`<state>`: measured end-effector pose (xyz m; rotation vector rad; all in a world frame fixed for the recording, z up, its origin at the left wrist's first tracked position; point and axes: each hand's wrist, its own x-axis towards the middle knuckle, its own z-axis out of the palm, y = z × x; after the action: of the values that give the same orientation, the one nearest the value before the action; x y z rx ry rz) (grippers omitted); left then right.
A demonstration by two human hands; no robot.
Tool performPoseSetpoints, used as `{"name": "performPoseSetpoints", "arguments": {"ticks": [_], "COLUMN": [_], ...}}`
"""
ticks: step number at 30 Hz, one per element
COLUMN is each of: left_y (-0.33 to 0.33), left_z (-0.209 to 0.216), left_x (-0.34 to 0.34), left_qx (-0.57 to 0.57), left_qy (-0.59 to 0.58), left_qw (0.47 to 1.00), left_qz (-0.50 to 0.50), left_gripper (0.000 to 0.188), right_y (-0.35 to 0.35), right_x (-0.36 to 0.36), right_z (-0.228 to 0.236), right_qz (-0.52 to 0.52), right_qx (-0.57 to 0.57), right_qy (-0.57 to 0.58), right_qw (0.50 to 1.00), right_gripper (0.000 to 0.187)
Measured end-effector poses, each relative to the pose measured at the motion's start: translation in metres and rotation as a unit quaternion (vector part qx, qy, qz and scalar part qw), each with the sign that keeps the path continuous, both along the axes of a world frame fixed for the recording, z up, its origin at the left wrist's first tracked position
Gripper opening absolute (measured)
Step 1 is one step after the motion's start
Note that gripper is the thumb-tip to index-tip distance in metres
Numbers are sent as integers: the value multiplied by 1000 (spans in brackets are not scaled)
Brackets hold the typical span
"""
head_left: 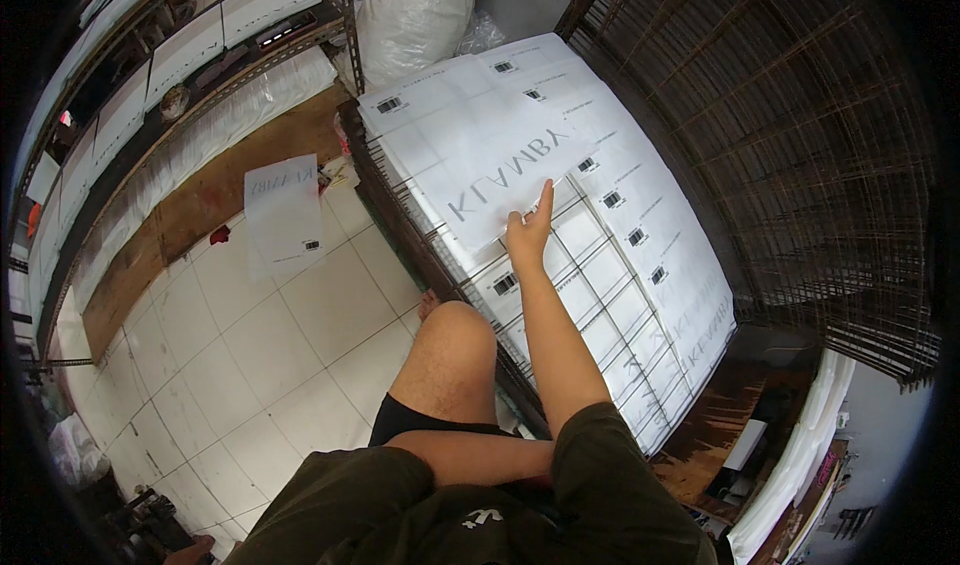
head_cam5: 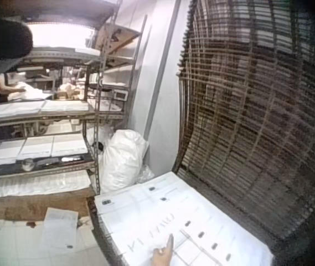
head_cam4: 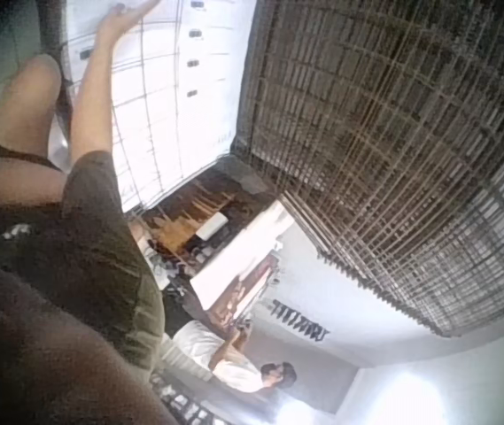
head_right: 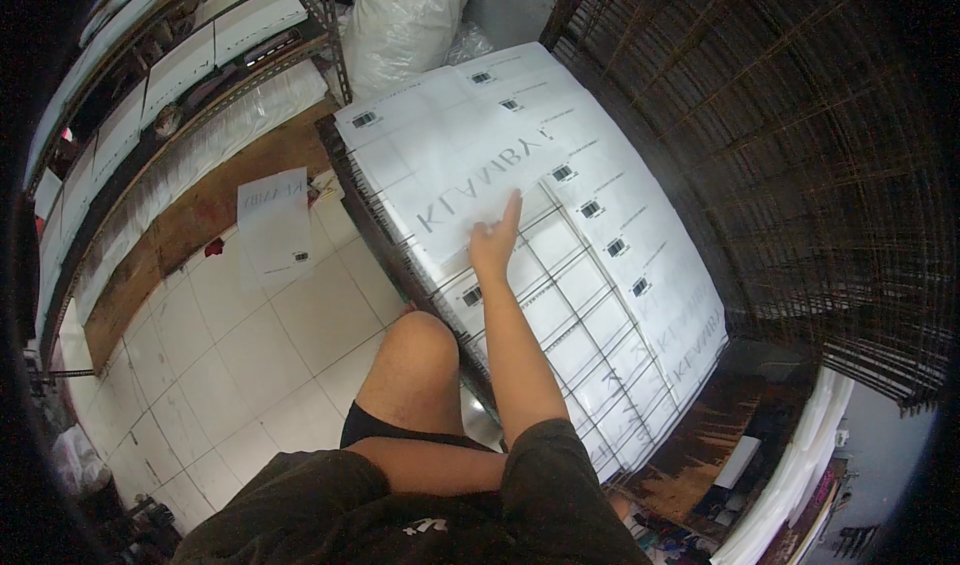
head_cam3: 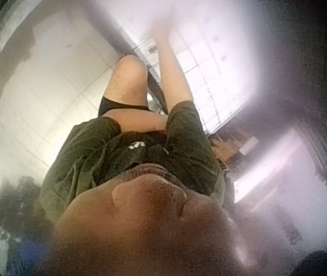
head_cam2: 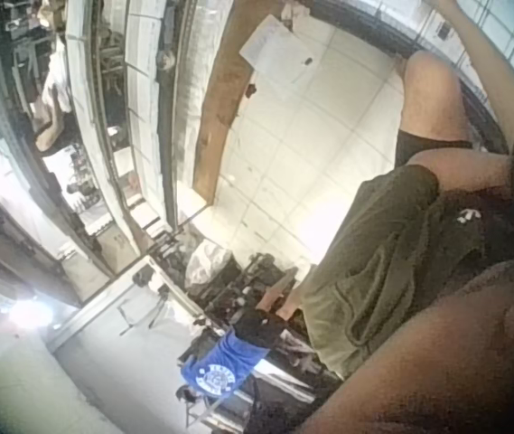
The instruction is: The person sits on the floor and repeatedly picks up white paper sheets from a nearby table, placing them onto a large stack on a metal rack. The person aligns each sheet before adding it to the pile. A coworker is visible in the background working at a separate table.
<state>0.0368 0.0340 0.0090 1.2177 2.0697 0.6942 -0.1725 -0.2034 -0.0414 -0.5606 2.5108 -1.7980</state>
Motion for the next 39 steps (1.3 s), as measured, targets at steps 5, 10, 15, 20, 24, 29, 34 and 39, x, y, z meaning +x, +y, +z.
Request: {"name": "performPoseSetpoints", "arguments": {"ticks": [5,10,15,20,24,29,34,39], "left_y": [-1,-1,-1,-1,-1,-2,-3,-16], "left_z": [1,1,0,-1,-2,-4,-8,-12], "left_x": [0,-1,-1,0,1,5,12,16], "left_qx": [-1,-3,-5,-8,-12,-15,-29,-61], "left_qy": [2,2,2,2,2,1,3,-3], "left_qw": [1000,1000,1000,1000,1000,1000,999,998], "left_qz": [-4,-4,-6,-12,-15,-16,-27,-27], "left_gripper": [54,54,54,54,54,54,54,54], "right_y": [12,15,13,14,15,17,35,121], "right_x": [-11,-14,-13,-14,-16,-12,6,57], "right_z": [-16,-25,-30,-35,-42,-42,-24,29], "right_qz": [-3,-3,4,8,11,2,-9,62], "right_qx": [-9,1,12,-7,10,12,4,-17], "right_qy": [-110,-167,-160,-170,-162,-172,-179,-166], "right_qw": [994,986,987,985,987,985,984,984], "right_gripper": [79,81,81,80,80,78,71,52]}}
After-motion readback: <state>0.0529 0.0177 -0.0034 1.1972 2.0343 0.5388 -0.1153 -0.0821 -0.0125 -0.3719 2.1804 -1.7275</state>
